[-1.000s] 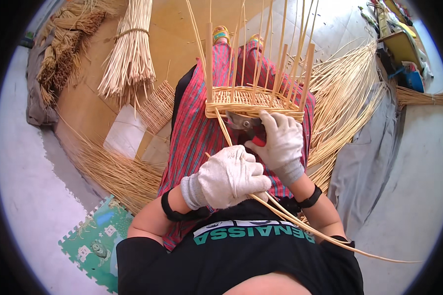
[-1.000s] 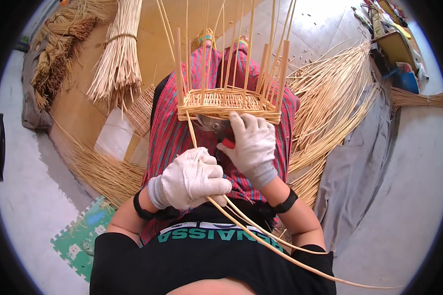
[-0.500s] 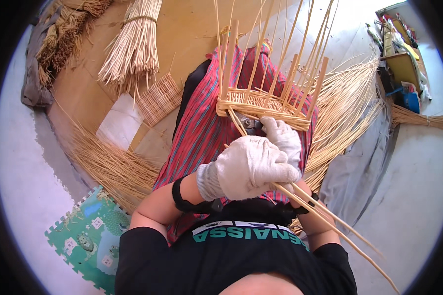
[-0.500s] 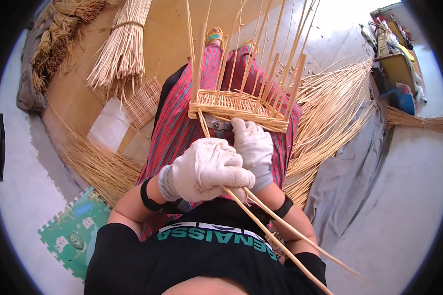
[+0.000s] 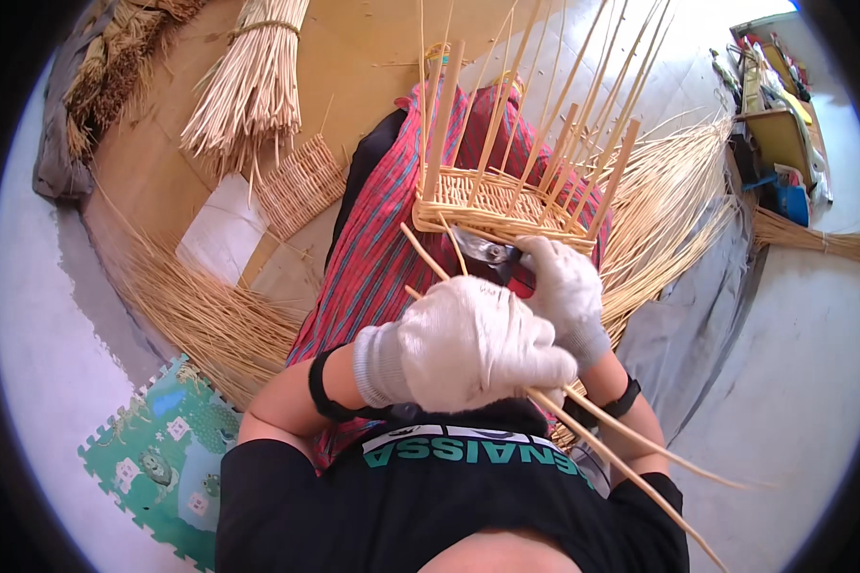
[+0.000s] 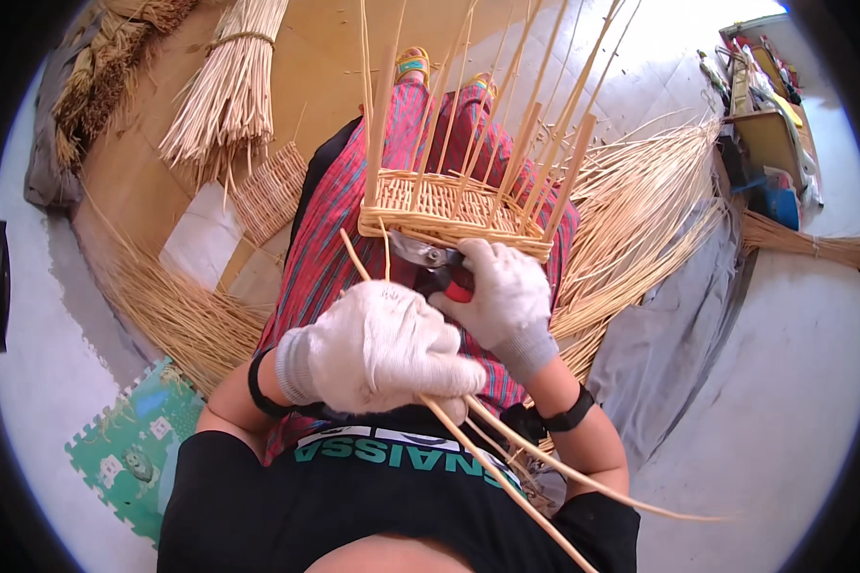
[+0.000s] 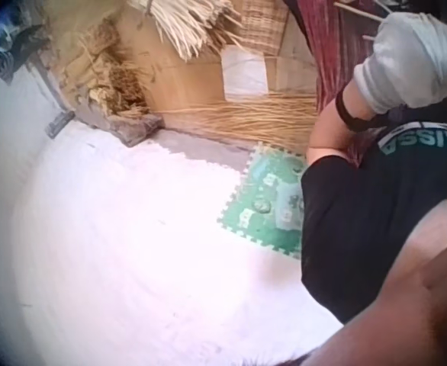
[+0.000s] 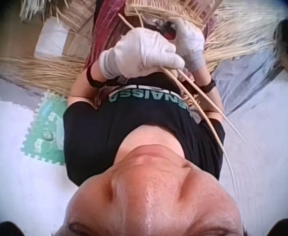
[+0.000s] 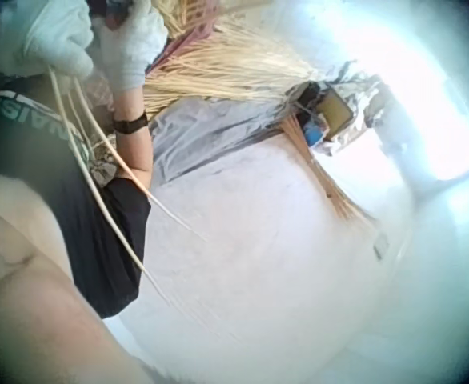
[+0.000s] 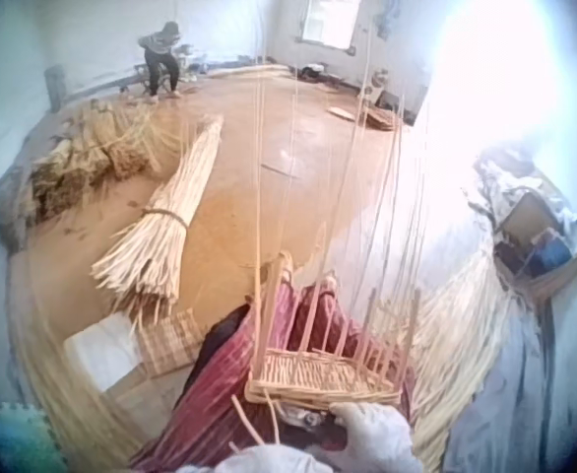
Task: The person is weaving a wicker or straw basket, using long stalks and a pair of shears to trim them.
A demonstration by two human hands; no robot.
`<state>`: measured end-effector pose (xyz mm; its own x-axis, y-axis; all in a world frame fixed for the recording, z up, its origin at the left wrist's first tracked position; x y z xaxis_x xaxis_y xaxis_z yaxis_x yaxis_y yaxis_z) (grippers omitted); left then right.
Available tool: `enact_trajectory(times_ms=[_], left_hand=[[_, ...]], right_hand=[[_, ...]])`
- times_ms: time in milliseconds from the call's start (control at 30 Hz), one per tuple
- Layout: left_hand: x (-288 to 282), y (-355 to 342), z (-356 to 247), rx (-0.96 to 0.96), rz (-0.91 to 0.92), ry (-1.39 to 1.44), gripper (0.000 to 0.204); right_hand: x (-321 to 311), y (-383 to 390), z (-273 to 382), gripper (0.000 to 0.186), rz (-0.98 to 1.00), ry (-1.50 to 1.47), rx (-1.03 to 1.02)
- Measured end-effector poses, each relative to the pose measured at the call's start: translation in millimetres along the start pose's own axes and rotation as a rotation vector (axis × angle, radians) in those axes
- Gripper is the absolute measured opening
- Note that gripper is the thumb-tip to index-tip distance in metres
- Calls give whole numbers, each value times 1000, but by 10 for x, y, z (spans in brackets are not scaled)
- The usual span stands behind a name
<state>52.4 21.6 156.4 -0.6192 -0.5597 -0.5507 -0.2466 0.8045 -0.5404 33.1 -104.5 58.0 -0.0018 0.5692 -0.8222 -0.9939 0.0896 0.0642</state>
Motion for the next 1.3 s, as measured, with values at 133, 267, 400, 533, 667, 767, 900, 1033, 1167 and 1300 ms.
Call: enact_trajectory(times_ms=[133,267,400,533,667,767,900,1033,1167,1300], left_hand=[[138,-2,-77,28,87,-117,24],[110,19,-74,5,114,-123,19],[159,47,-98,-3,115,-120,17],[122,37,-102,-56,143,-69,20],[71,73,-69,-144,132,-10,22],[-67,106,44,-290,138,-49,22],[-645,535,549,-580,-268,325,18],[-1764,1730,955,-1054,-650,-54,23],[-2388,4052,1449,-1134,-1199,-23,21],[-1516,5386,1090,-1899,-1132,-548,78]], right_hand=[[-28,-25,32,64,-54,39,91],[69,-74,99,65,-93,51,69],[121,-154,185,64,-57,103,58],[133,-162,130,60,-65,63,90],[209,-138,10,57,-46,25,15],[354,-49,95,52,141,-6,-164],[81,157,58,57,44,-74,-158],[-142,399,-497,63,-102,-213,159],[-282,677,-819,56,-263,-309,157],[-71,1075,-1510,44,-563,-963,466]])
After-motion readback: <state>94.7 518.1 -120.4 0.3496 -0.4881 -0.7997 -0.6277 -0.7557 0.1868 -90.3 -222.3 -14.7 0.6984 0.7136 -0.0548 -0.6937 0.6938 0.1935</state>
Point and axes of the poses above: each hand's wrist, its own y-axis away from the middle knuckle, its own x-axis out of the palm, z = x × y, the point moved 9 cm from there along -y, towards the middle knuckle, and after that the axes turned 13 degrees about -y, right-handed, at the moved point
